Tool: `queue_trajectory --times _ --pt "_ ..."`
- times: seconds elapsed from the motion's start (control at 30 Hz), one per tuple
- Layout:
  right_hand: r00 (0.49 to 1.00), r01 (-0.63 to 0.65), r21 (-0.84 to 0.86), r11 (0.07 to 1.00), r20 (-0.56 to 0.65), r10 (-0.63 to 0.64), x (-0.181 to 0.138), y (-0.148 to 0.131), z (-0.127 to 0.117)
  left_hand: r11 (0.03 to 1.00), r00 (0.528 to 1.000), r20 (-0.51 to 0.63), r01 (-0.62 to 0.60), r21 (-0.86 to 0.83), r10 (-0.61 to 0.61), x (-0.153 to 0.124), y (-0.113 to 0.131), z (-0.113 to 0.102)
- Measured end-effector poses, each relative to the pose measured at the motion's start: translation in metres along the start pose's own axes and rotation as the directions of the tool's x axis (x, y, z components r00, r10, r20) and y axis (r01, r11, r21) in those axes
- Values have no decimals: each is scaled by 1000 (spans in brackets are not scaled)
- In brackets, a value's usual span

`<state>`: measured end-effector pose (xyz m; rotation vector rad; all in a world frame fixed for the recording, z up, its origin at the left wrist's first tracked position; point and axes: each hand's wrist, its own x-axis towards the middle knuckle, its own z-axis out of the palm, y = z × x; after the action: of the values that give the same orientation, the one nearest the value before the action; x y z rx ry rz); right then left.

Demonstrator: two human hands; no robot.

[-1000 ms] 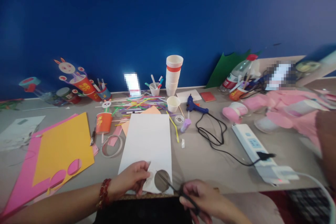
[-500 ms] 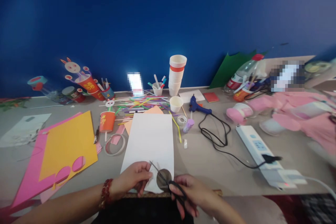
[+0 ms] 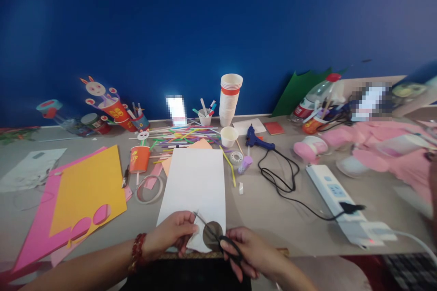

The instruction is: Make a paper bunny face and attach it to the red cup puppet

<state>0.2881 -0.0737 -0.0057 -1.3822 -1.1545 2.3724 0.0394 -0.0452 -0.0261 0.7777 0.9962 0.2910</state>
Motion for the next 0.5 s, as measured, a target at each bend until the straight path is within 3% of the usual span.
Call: queue_trajectory --times 0.27,0.37,0.5 --pt "993 -28 -124 992 -113 14 3 4 1 1000 1000 -17 10 -14 -10 -1 1 1" --pt "998 7 -106 994 -62 -13 -3 2 -3 996 999 -39 -4 -93 1 -3 2 3" --pt "989 147 -70 987 24 -146 -20 -10 -12 975 997 -65 -48 -216 35 -11 10 2"
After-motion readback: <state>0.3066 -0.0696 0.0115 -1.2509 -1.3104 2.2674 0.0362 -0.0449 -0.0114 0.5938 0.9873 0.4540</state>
